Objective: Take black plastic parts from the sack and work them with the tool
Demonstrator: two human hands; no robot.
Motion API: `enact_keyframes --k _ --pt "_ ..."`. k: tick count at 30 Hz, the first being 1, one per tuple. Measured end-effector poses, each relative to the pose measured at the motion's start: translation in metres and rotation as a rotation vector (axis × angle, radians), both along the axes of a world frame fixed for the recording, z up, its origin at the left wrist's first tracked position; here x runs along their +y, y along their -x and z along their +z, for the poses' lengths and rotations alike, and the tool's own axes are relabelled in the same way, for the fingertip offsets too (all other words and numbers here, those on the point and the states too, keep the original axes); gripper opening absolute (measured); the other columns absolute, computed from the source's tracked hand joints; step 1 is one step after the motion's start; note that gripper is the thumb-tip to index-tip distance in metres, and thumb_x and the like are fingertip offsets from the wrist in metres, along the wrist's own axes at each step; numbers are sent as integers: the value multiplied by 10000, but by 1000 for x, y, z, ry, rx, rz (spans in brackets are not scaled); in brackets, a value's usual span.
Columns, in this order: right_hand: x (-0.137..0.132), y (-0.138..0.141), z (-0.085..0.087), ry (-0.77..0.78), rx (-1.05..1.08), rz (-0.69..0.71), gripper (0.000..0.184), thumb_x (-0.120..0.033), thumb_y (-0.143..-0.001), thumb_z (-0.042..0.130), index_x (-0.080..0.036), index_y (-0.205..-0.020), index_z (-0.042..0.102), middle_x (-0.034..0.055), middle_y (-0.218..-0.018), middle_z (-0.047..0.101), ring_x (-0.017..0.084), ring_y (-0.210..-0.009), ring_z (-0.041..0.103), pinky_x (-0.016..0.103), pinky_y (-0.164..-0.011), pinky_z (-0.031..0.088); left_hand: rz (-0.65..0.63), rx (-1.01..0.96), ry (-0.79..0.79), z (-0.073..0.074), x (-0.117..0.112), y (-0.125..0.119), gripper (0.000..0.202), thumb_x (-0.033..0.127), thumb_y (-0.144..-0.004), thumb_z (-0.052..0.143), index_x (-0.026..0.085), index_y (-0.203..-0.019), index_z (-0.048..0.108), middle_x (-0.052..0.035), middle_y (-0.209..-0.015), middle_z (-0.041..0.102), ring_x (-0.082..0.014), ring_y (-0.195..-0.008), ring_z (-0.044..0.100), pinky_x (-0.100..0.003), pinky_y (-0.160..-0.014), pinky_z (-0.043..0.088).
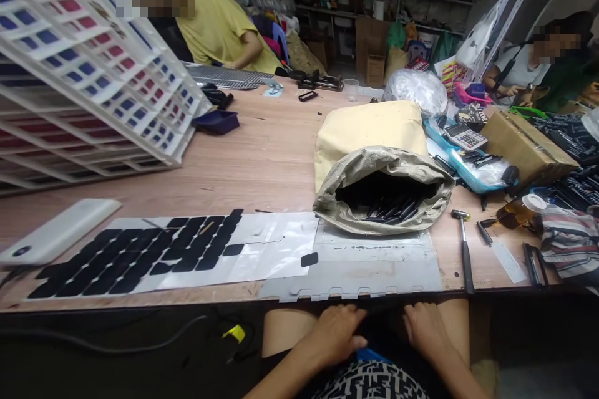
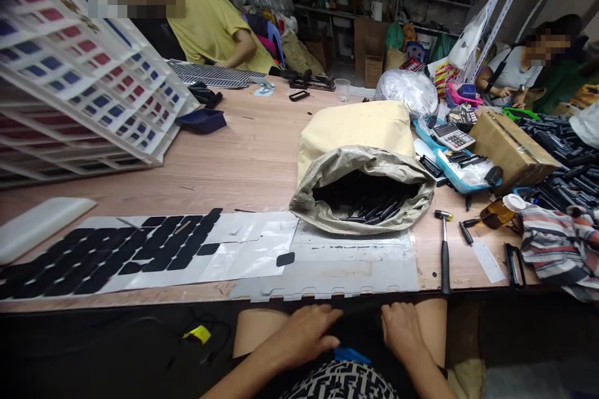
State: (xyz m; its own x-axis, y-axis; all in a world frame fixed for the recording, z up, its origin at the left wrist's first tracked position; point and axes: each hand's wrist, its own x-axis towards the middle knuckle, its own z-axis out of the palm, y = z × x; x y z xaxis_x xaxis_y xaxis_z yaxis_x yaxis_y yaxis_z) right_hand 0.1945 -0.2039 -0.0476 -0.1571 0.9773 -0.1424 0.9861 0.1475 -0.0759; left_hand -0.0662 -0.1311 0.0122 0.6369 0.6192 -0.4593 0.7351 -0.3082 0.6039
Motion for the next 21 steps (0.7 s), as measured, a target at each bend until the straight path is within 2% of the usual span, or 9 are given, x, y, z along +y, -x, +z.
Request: enact_keyframes --k 2,3,4,6,9,12,15,17,21 --pt "-16 4 2 -75 3 72 214 -144 -883 548 -229 -1006 702 63 -839 673 214 -766 599 349 -756 435 -116 -318 223 42 14 -9 373 399 -861 637 283 -1211 698 -34 -1063 754 -225 -928 707 -323 -833 542" --pt "-22 5 4 -127 18 99 247 -151 -880 557 -238 -1071 688 69 -916 677 224 -823 598 363 -798 437 -113 -446 272 60 28 -14 353 418 -891 611 285 -1205 703 -18 -1057 758 -202 -917 705 -294 -815 543" --pt "-26 5 5 -169 32 117 277 -147 -873 563 -240 -1107 678 75 -975 674 231 -866 593 375 -831 439 -31 -535 215 73 46 -20 321 417 -918 580 263 -1160 726 -22 -1063 757 -194 -933 698 -288 -829 539" --pt "-28 5 8 -219 54 119 299 -121 -868 545 -229 -1114 677 85 -1024 663 232 -890 579 378 -841 450 197 -544 -69 86 90 -31 301 342 -969 495 214 -1063 750 -58 -1039 744 -196 -942 683 -305 -832 540" --pt "-24 3 15 -216 114 110 305 -100 -893 487 -213 -1109 672 87 -997 645 215 -849 569 349 -766 479 461 -224 -451 78 153 -41 304 198 -963 452 182 -1052 742 -120 -1106 694 -231 -1003 666 -353 -872 540" --pt "-23 0 23 -226 242 133 313 -90 -915 439 -200 -1109 660 103 -1049 646 214 -902 589 353 -790 521 470 146 -523 58 186 -43 362 41 -859 475 159 -1084 732 -157 -1163 660 -286 -1069 657 -388 -901 538" --pt "-26 -3 30 -229 393 174 322 -58 -910 420 -195 -1081 656 99 -1021 666 200 -905 614 346 -811 549 407 294 -512 46 193 -45 406 -15 -811 465 130 -1087 724 -178 -1188 645 -313 -1072 661 -398 -887 547" --pt "-28 -4 34 -221 462 194 320 -64 -909 432 -202 -1088 659 88 -990 678 189 -872 633 331 -793 566 427 331 -521 43 193 -46 398 -23 -821 443 104 -1079 719 -199 -1200 631 -318 -1051 668 -405 -873 551" --pt "-24 -3 47 -221 533 241 326 -88 -913 447 -205 -1127 664 94 -1018 696 186 -884 665 314 -794 589 450 219 -605 45 187 -43 284 105 -923 469 108 -1061 717 -198 -1213 614 -308 -1056 650 -406 -892 537"
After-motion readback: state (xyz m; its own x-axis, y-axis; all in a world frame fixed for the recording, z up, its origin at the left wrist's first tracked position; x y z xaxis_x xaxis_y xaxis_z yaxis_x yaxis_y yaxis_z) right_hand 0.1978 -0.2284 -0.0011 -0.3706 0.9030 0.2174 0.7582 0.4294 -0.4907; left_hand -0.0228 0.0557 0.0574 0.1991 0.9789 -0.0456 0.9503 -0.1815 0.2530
